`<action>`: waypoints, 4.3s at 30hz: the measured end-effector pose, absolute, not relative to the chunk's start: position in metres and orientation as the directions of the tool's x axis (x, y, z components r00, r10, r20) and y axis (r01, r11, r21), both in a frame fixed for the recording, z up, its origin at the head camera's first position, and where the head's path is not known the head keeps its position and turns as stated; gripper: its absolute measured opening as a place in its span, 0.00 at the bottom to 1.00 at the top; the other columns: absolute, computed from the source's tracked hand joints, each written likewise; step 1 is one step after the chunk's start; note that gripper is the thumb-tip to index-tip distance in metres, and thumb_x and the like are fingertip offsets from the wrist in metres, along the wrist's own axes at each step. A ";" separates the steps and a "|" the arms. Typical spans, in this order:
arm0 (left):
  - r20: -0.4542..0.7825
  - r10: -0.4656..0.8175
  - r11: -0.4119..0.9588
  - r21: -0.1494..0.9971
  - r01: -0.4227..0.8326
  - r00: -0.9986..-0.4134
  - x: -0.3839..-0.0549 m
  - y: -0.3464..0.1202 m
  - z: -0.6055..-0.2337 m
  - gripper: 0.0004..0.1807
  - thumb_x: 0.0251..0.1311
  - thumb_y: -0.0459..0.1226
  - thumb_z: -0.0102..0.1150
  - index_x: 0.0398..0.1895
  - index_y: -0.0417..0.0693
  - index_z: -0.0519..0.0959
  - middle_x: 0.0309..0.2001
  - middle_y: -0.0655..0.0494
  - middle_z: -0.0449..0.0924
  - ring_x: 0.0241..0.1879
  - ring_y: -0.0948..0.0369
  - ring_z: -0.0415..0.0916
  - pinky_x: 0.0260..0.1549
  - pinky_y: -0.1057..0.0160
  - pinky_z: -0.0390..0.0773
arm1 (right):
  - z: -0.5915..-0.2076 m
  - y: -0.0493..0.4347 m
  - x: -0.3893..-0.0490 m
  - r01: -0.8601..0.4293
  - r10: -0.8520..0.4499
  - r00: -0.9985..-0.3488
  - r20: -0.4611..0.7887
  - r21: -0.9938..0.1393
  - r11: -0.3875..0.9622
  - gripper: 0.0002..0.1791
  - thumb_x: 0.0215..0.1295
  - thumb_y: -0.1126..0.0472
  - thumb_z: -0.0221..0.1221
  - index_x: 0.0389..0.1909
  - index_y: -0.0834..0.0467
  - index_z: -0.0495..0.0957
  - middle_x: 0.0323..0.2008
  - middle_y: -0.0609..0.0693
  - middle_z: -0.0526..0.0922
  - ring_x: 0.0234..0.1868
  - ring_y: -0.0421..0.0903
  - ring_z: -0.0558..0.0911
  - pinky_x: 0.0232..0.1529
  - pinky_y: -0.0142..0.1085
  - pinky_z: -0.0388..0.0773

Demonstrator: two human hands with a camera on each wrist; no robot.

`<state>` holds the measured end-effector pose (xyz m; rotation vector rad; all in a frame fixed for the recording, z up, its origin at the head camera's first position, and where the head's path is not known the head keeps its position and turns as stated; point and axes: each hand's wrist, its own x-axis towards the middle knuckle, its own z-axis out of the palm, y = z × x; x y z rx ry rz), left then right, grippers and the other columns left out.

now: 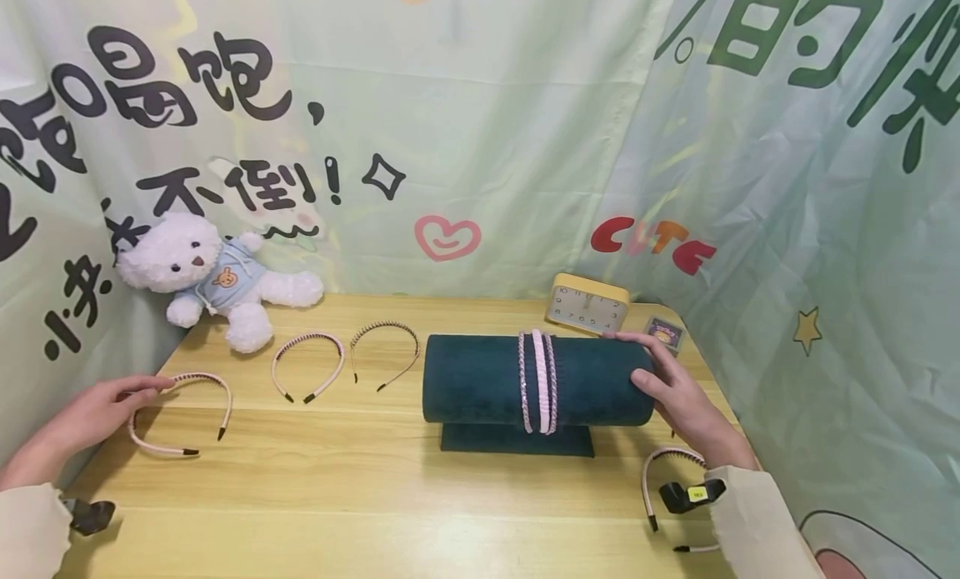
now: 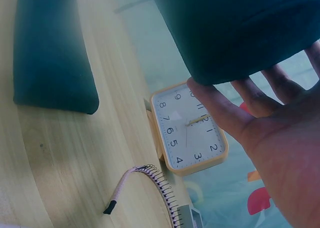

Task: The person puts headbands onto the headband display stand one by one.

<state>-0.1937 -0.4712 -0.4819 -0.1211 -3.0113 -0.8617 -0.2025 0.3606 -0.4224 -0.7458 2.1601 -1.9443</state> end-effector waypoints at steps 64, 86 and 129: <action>-0.224 0.169 0.511 0.853 -0.108 -0.960 -0.177 -0.486 -0.481 0.21 0.83 0.31 0.51 0.59 0.70 0.84 0.47 0.82 0.79 0.41 0.68 0.81 0.37 0.60 0.88 | -0.425 0.362 -0.204 -0.269 -0.453 -0.863 0.223 -0.962 0.037 0.28 0.89 0.61 0.42 0.84 0.53 0.58 0.78 0.39 0.70 0.68 0.38 0.76 0.61 0.32 0.83; -0.057 0.098 0.528 0.849 0.003 -0.994 -0.171 -0.467 -0.445 0.26 0.85 0.42 0.54 0.81 0.51 0.71 0.55 0.81 0.81 0.51 0.75 0.84 0.46 0.70 0.85 | -0.425 0.363 -0.204 -0.280 -0.455 -0.859 0.234 -0.959 0.035 0.28 0.89 0.62 0.41 0.85 0.54 0.57 0.79 0.40 0.70 0.68 0.39 0.76 0.62 0.32 0.83; 0.077 0.208 0.319 0.937 0.142 -0.975 -0.200 -0.294 -0.378 0.20 0.83 0.44 0.59 0.70 0.51 0.79 0.58 0.66 0.83 0.46 0.63 0.86 0.44 0.56 0.92 | -0.424 0.362 -0.203 -0.280 -0.445 -0.863 0.240 -0.960 0.024 0.28 0.89 0.62 0.42 0.84 0.59 0.56 0.80 0.43 0.69 0.69 0.37 0.76 0.62 0.31 0.83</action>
